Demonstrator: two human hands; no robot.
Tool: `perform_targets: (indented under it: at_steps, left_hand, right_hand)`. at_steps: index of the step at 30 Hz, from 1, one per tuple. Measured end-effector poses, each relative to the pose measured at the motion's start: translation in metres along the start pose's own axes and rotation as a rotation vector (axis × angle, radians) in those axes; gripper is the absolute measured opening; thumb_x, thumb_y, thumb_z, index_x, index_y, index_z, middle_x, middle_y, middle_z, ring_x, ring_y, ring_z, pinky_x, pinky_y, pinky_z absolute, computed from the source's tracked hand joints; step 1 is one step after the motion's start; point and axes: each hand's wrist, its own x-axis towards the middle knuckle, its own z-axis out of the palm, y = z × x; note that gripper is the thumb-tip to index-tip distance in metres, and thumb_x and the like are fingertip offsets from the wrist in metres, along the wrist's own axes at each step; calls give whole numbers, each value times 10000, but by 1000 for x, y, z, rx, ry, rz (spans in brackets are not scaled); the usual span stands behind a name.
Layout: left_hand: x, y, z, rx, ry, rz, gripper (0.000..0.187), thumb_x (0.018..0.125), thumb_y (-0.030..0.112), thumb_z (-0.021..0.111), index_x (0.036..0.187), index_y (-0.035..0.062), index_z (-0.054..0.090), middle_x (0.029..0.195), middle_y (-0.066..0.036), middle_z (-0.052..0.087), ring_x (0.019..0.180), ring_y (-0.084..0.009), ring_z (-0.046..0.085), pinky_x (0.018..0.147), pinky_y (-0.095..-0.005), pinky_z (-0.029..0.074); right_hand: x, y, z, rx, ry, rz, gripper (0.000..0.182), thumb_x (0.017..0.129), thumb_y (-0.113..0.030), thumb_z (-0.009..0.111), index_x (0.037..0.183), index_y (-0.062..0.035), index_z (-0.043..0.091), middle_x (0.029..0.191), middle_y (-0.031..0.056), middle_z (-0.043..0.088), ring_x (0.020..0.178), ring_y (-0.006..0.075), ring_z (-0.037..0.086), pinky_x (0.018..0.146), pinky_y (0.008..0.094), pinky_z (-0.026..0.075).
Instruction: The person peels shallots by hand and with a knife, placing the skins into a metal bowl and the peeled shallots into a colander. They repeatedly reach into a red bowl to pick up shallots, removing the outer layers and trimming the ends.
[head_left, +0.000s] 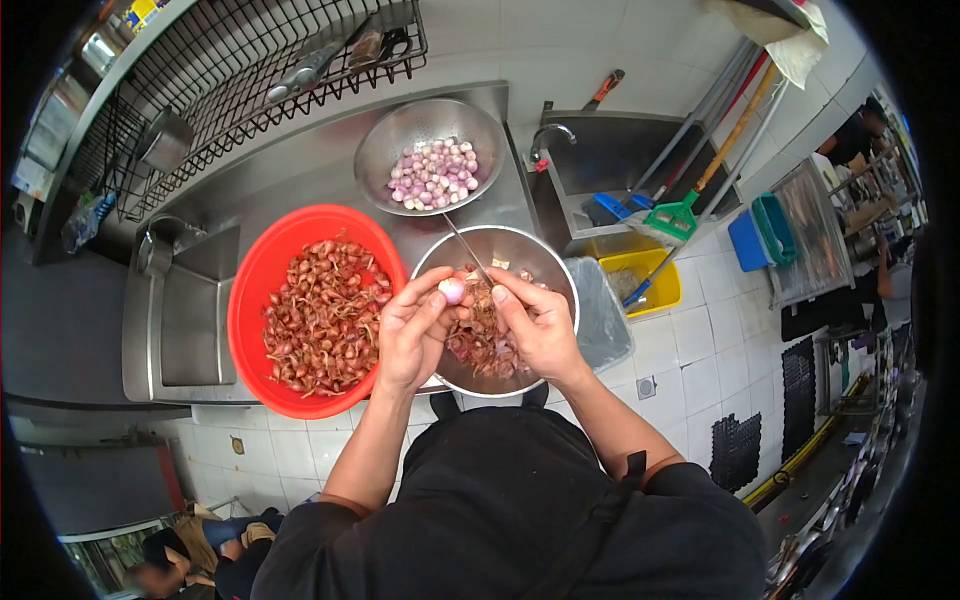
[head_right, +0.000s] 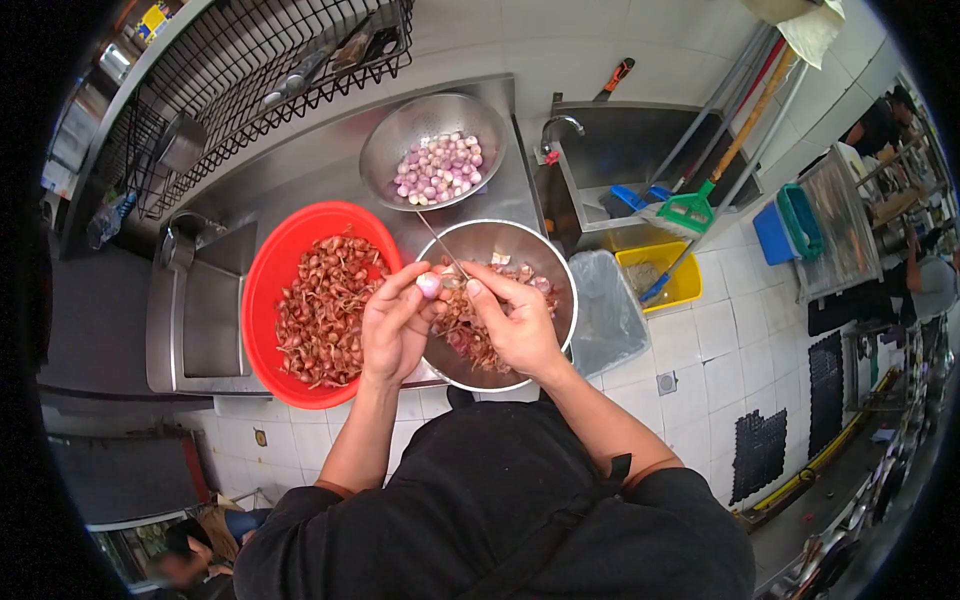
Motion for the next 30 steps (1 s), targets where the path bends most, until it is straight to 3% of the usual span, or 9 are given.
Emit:
perform_targets:
  at_steps: [1, 3, 6, 9, 10, 15, 18, 20, 30]
  left_hand:
    - [0, 0, 1, -19, 11, -8, 358, 959, -1, 569, 1313, -37, 532, 1190, -181, 643, 1021, -224, 662, 870, -321, 557]
    - [1, -2, 3, -37, 23, -15, 346, 963, 0, 564, 1305, -38, 537, 1188, -180, 644, 1019, -224, 663, 867, -322, 558]
    - [2, -5, 2, 12, 68, 25, 288, 972, 12, 559, 1255, -40, 555, 1168, -168, 650, 1015, -217, 663, 871, -318, 554]
    - [1, -11, 2, -7, 62, 34, 235, 969, 10, 570, 1201, -33, 566, 1146, -149, 658, 1008, -202, 662, 875, -310, 549]
    - [1, -14, 4, 12, 99, 79, 230, 964, 7, 580, 1191, -29, 564, 1132, -143, 662, 993, -192, 664, 872, -305, 548]
    - [-4, -22, 12, 60, 164, 160, 228, 945, -7, 610, 1170, -28, 574, 1096, -132, 674, 954, -173, 670, 861, -293, 546]
    - [-6, -22, 13, 178, 130, 194, 227, 940, -4, 621, 1162, -37, 584, 1085, -133, 677, 940, -170, 673, 861, -285, 544]
    - [-5, -18, 15, 159, 92, 133, 245, 961, 36, 599, 1197, -27, 578, 1127, -142, 665, 979, -186, 664, 899, -320, 540]
    - [-5, -4, 19, -15, 61, 42, 328, 934, -37, 605, 1260, -37, 570, 1195, -123, 640, 1031, -177, 645, 893, -298, 539]
  right_hand:
    - [-1, 2, -1, 0, -1, 2, 328, 994, -133, 582, 1278, 29, 609, 939, 35, 684, 793, 62, 588, 715, 217, 480]
    - [-1, 0, -1, -148, 44, -51, 358, 984, -123, 585, 1302, 40, 578, 1121, 123, 694, 998, 130, 632, 881, 271, 488]
    - [-6, -3, 4, -141, 24, -133, 388, 966, -97, 589, 1328, 38, 552, 1232, 188, 655, 1131, 192, 619, 972, 316, 461]
    - [-13, -11, 10, -241, -17, -188, 411, 946, -74, 596, 1339, 34, 543, 1244, 205, 644, 1130, 233, 638, 974, 329, 468]
    - [-12, -9, 12, -301, -11, -325, 418, 931, -60, 606, 1334, 32, 547, 1248, 210, 641, 1139, 267, 642, 972, 334, 474]
    - [-12, -6, 18, -318, -3, -368, 355, 932, -54, 605, 1274, 40, 598, 1191, 208, 668, 1100, 254, 661, 939, 338, 495]
    - [-11, -7, 13, -265, 44, -255, 307, 943, -65, 602, 1225, 54, 627, 1161, 209, 682, 1082, 241, 665, 924, 334, 502]
    - [-10, -10, 10, -121, 32, -199, 293, 957, -84, 598, 1205, 67, 635, 1156, 205, 685, 1093, 228, 654, 939, 328, 493]
    - [-9, -9, 3, -181, 28, -198, 332, 959, -100, 594, 1255, 50, 608, 1202, 188, 671, 1130, 228, 638, 985, 332, 468]
